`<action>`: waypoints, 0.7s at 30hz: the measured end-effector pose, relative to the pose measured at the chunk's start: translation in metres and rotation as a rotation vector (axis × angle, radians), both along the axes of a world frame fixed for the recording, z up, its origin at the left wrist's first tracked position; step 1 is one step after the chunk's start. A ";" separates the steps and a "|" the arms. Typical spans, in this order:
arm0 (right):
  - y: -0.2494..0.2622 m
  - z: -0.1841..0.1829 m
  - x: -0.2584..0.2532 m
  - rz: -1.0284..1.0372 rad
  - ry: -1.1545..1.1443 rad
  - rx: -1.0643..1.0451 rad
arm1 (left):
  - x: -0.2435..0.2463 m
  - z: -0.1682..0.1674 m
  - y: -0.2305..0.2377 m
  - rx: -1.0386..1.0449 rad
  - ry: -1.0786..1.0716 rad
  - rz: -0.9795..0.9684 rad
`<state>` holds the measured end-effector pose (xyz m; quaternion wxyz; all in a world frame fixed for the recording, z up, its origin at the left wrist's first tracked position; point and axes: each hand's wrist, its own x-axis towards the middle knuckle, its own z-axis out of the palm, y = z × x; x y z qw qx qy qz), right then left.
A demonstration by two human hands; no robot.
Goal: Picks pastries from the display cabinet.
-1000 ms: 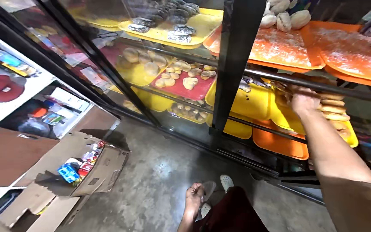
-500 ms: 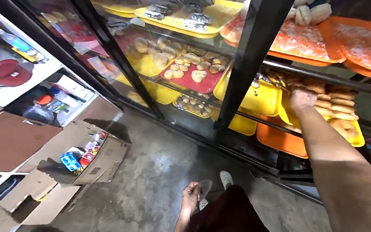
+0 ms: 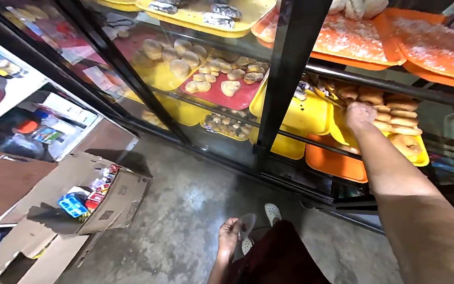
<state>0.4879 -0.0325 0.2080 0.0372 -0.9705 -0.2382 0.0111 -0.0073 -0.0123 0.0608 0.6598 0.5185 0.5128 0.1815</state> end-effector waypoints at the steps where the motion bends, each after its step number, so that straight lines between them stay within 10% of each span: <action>1: 0.000 0.001 0.000 0.001 0.019 -0.002 | 0.002 0.001 0.000 0.000 0.009 -0.012; 21: -0.183 -0.034 -0.087 -0.098 -0.004 0.226 | 0.008 0.003 0.007 0.042 -0.012 -0.078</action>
